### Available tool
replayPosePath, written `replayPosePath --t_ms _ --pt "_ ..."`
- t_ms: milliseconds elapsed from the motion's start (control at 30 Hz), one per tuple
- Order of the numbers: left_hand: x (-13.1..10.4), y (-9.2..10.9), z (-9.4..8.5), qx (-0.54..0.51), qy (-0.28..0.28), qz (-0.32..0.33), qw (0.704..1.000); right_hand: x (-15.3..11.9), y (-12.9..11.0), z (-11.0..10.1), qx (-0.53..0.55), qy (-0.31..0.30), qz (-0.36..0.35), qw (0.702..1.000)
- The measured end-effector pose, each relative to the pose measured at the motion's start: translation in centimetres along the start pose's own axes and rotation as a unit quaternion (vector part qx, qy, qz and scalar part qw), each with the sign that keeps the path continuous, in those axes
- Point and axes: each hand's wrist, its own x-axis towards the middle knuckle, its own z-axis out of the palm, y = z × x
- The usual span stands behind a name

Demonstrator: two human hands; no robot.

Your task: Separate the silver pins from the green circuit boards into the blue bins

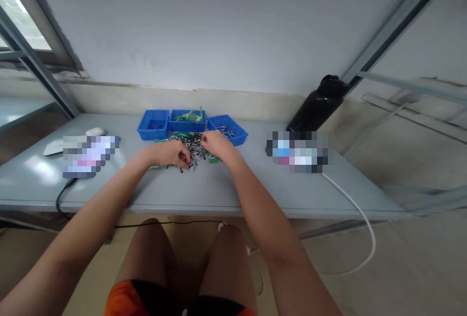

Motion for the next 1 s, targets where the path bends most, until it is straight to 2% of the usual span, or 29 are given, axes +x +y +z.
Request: replayPosePath --t_ms 133,267,367,467,567,700,833,1000 --pt "0.2 -0.4 0.2 -0.008 0.001 0.003 1.0 -0.7 -0.3 -0.5 -0.014 -0.028 0.058 0.998" --pt "0.3 -0.4 0.1 0.009 0.009 0.004 1.0 -1.0 -0.6 -0.4 -0.025 -0.055 0.079 0.995" --pt "0.3 -0.2 0.0 0.046 0.059 -0.006 0.997 -1.1 -0.6 -0.5 -0.006 -0.058 0.061 0.996" --pt "0.2 -0.1 -0.2 0.075 0.124 -0.003 0.989 -1.1 -0.2 -0.7 0.028 -0.028 0.028 0.999" --pt "0.1 -0.1 -0.3 0.092 0.165 0.004 0.982 -1.2 0.4 -1.0 0.008 -0.047 0.056 0.997" --pt "0.2 0.0 -0.1 0.11 0.157 -0.001 0.982 -1.5 0.4 -1.1 -0.041 -0.104 0.094 0.989" --pt "0.3 0.2 0.0 0.109 0.147 0.006 0.983 -1.6 0.1 -1.1 -0.054 -0.101 0.09 0.989" --pt "0.2 0.0 -0.1 0.111 0.165 -0.002 0.98 -1.2 0.0 -1.0 -0.038 -0.087 0.086 0.992"
